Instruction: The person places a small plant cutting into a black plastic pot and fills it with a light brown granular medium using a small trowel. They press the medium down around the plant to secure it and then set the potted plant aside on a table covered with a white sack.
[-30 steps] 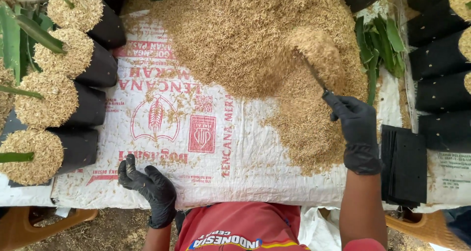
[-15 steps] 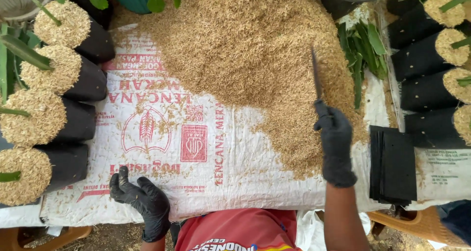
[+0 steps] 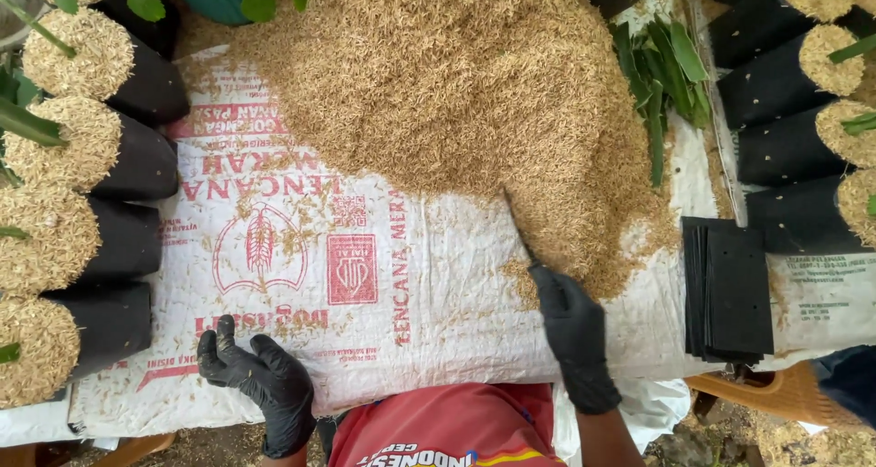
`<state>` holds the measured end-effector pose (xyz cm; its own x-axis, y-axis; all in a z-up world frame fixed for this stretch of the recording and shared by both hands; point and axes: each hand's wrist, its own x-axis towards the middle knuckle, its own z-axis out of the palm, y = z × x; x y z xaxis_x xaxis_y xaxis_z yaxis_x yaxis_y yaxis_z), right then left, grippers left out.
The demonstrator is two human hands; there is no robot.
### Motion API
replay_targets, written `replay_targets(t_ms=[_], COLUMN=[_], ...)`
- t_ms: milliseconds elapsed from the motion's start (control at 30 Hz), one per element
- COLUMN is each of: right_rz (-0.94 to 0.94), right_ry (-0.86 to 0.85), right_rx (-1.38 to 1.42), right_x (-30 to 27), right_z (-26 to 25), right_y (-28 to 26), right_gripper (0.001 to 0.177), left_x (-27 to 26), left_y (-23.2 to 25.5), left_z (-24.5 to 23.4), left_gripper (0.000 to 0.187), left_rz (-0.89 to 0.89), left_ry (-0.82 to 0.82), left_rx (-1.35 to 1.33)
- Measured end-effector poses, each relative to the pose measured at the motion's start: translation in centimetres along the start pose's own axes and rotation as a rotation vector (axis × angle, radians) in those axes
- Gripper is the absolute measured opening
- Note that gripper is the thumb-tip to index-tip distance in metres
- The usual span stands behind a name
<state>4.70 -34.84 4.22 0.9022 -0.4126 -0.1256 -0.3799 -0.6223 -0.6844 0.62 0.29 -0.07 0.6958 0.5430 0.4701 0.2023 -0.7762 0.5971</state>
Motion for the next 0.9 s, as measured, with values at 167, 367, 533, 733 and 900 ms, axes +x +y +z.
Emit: replay_targets(t_ms=[167, 367, 533, 733, 900], right_rz=[0.074, 0.183, -0.053, -0.32, -0.183], right_ry=[-0.006, 0.066, 0.088, -0.19, -0.105], right_rx=[0.343, 0.56, 0.266, 0.084, -0.16], right_x=[1.9, 2.1, 2.8, -1.9, -4.3], right_z=[-3.5, -6.0, -4.7, -1.7, -1.2], right_y=[3.6, 2.5, 6.0, 4.3, 6.4], right_gripper=[0.019, 0.022, 0.023, 0.014, 0.024], left_x=[-0.1, -0.2, -0.4, -0.1, -0.3], left_y=[-0.5, -0.3, -0.3, -0.5, -0.5], left_z=[0.3, 0.3, 0.3, 0.5, 0.4], left_gripper=[0.04, 0.039, 0.04, 0.039, 0.039], left_rz=[-0.007, -0.019, -0.027, 0.0, -0.024], left_ry=[0.007, -0.005, 0.002, 0.004, -0.003], left_rx=[-0.017, -0.044, -0.028, -0.015, -0.012])
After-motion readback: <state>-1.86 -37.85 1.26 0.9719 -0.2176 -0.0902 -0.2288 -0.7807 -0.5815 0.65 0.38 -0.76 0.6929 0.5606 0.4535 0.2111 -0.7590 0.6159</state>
